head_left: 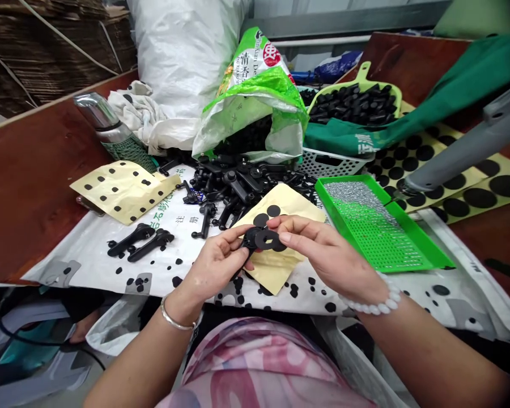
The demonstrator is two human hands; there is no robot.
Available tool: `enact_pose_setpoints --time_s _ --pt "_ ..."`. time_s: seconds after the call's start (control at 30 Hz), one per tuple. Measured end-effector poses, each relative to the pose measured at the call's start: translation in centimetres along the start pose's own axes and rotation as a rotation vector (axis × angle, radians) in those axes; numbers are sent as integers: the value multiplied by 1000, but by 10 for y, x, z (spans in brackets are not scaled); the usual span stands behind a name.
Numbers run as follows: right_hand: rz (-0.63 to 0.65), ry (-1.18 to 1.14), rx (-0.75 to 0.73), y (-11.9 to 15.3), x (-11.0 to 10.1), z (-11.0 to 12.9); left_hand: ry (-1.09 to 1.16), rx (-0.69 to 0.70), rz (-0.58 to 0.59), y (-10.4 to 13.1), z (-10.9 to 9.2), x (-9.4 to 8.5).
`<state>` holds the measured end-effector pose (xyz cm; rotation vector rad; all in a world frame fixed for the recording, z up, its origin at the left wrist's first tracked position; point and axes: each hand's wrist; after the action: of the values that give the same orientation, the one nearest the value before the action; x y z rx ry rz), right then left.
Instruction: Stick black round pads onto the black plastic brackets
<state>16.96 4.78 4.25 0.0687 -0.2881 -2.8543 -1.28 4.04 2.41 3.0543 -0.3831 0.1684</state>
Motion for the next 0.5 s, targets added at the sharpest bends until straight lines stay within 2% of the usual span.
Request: enact_pose_setpoints --time_s 0.5 --pt "74 29 46 -6 -4 -7 -30 -3 51 2 2 3"
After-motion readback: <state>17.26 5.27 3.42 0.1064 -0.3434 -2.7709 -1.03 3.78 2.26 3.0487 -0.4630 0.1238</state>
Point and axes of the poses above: each hand's wrist, its own y-axis away from the middle knuckle, its own x-axis out of the palm, z = x × y, and after that the axes turned 8 degrees about x, right-handed
